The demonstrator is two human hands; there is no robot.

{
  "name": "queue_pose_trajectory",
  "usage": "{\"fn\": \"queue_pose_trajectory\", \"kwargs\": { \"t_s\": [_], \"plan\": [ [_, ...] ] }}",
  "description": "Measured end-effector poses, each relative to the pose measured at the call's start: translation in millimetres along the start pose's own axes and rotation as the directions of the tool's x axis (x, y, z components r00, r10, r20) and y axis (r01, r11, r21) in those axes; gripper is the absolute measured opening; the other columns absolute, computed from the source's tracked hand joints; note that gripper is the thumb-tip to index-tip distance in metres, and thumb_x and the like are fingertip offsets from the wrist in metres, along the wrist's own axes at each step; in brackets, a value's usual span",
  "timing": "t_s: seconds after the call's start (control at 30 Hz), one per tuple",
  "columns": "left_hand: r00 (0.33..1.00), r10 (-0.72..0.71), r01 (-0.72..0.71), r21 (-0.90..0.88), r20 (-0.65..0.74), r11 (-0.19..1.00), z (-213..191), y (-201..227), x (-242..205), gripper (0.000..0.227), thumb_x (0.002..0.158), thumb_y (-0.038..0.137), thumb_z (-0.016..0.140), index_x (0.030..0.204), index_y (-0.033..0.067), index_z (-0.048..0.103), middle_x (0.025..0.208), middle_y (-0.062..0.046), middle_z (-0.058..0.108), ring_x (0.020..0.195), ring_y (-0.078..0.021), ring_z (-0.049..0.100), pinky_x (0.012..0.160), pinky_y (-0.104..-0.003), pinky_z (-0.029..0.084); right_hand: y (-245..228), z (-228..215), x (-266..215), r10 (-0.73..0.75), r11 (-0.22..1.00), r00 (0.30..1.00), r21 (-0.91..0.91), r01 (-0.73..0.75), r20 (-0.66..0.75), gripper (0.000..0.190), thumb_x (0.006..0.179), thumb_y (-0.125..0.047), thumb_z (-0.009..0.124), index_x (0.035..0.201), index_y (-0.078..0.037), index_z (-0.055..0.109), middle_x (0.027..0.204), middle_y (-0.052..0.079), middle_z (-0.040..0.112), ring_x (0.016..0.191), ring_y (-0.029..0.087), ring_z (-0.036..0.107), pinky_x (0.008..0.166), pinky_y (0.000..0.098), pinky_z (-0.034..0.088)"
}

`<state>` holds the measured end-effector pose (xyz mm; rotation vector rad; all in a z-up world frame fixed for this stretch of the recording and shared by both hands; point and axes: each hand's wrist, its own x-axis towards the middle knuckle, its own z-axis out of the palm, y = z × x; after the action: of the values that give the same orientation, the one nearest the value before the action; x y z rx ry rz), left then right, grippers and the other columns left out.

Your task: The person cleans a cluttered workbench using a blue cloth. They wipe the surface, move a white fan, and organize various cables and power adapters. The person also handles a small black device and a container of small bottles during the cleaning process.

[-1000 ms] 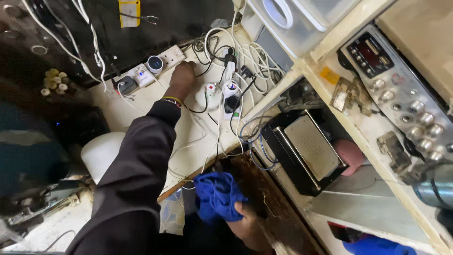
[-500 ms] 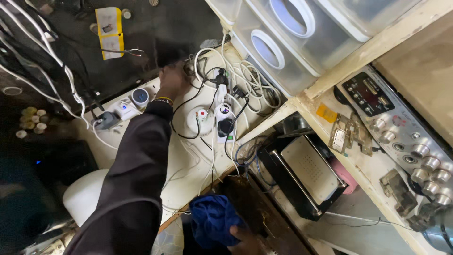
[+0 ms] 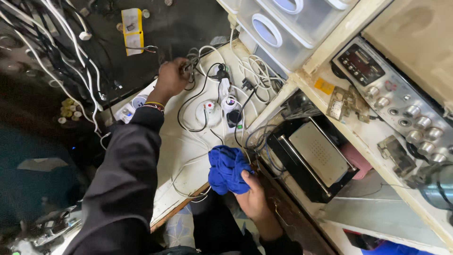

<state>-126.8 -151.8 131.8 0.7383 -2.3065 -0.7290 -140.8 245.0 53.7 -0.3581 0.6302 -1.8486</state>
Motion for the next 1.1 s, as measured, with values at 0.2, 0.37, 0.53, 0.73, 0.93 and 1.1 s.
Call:
{"fn": "queue_pose_trajectory", "kwargs": {
  "t_s": [0.2,0.37,0.53,0.73,0.93,1.1],
  "plan": [
    [0.993,-0.119,0.116,-0.338,0.01,0.934,-3.5,6.9,-6.2,0.021,0.088,0.009,0.066,0.107,0.014,0.072,0.078,-0.001,0.068,0.066,-0.012,0.06,0.064,-0.028,0.051,-24.9,37.2,16.4,-0.095,0.988,0.995,-0.118,0.099,0.04,0.046,0.105,-0.03,0.053,0.142,-0.005,0.047,0.137,0.02,0.057,0.127,0.032,0.054,0.112,0.05,0.041],
    [0.997,-0.065,0.073,-0.37,0.034,0.926,-14.7,8.3,-25.6,0.058,0.084,0.006,0.072,0.141,0.0119,0.061,0.088,-0.015,0.07,0.076,-0.0284,0.067,0.068,-0.041,0.054,-72.7,112.9,78.2,-0.296,0.894,0.951,-0.324,0.31,0.093,0.037,0.101,-0.018,0.062,0.136,-0.008,0.055,0.086,0.002,0.058,0.083,0.012,0.053,0.079,0.0249,0.048],
    [0.997,-0.022,0.043,-0.265,0.079,0.963,-27.6,38.3,-54.0,0.064,0.09,-0.009,0.059,0.148,0.0098,0.038,0.117,-0.034,0.067,0.112,-0.0568,0.062,0.098,-0.068,0.047,-46.5,135.7,231.6,0.041,0.944,0.926,-0.289,-0.159,-0.376,0.062,0.079,-0.038,0.09,0.13,-0.021,0.061,0.126,0.012,0.06,0.116,0.033,0.061,0.095,0.059,0.048],
    [0.996,-0.059,0.066,-0.116,0.066,0.991,-13.6,28.2,-55.7,0.033,0.09,0.001,0.058,0.12,-0.0076,0.047,0.107,-0.037,0.061,0.105,-0.0607,0.061,0.091,-0.071,0.047,-23.6,161.9,325.5,-0.105,0.666,0.703,-0.574,-0.476,-0.704,0.077,0.064,-0.034,0.096,0.127,0.0,0.069,0.122,0.018,0.069,0.108,0.035,0.073,0.075,0.0539,0.062],
    [0.987,-0.025,0.01,0.101,0.156,0.995,0.9,44.9,-58.4,0.082,0.09,0.029,0.06,0.151,-0.012,0.025,0.115,-0.03,0.07,0.114,-0.0513,0.064,0.118,-0.058,0.025,-44.6,136.1,335.3,-0.386,0.566,0.606,-0.697,-0.44,-0.696,0.075,0.074,-0.064,0.079,0.129,-0.014,0.07,0.13,0.016,0.069,0.126,0.035,0.065,0.102,0.0511,0.056],
    [0.998,0.028,-0.033,0.092,0.047,0.995,13.4,40.2,-71.6,0.046,0.105,0.035,0.044,0.142,0.0076,0.048,0.099,-0.017,0.073,0.105,-0.0396,0.067,0.111,-0.051,0.03,-62.4,140.2,346.4,-0.363,0.641,0.646,-0.683,-0.35,-0.672,0.057,0.084,-0.041,0.078,0.129,-0.008,0.068,0.125,0.015,0.072,0.119,0.032,0.07,0.094,0.0449,0.06]
  ]
}}
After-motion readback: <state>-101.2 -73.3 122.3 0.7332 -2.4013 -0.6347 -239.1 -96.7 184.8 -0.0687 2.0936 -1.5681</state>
